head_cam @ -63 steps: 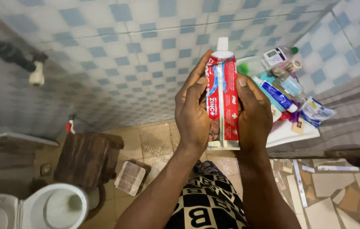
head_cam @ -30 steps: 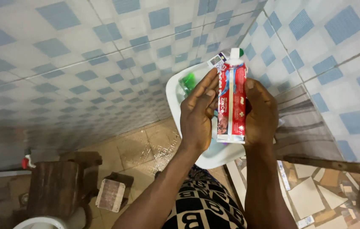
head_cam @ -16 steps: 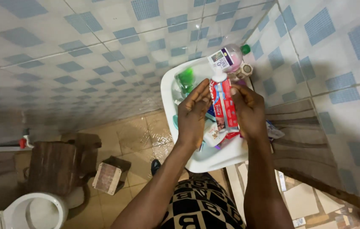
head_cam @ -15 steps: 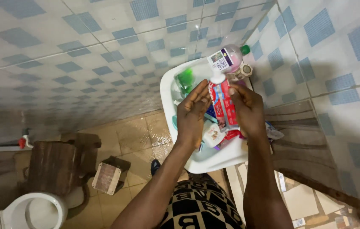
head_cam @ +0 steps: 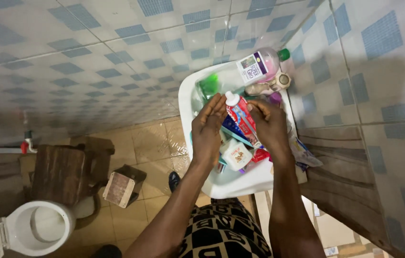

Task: The person repeatedly picks up various toiletries from a cluttered bathroom counter, including a spray bottle, toothpaste, and small boxes, and places them into a white sink basin. The person handles each item individually, turning them over in their hands before depositing them into the sink.

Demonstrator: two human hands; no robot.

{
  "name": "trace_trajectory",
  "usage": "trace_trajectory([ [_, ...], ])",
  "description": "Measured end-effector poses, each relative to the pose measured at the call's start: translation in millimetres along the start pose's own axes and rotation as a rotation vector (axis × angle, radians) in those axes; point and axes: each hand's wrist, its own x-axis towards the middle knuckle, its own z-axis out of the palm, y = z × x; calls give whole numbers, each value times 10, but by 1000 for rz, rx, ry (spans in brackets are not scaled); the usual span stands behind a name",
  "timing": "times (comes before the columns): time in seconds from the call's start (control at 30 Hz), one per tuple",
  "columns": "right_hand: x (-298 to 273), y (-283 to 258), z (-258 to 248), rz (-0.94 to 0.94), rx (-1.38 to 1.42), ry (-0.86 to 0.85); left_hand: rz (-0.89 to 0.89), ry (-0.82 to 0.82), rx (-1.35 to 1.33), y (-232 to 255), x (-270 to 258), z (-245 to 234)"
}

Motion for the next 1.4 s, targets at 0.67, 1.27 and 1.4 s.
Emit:
trace_trajectory([
  [0.67, -94, 28, -26, -24, 339, 98, 82, 67, -44, 42, -105, -73],
  [1.27, -293, -733, 212, -143, 896, -58, 310, 85, -202, 780, -539, -239],
  [1.4, -413, -1044, 462, -131, 917, -150, 392, 88, -257, 995, -699, -394],
])
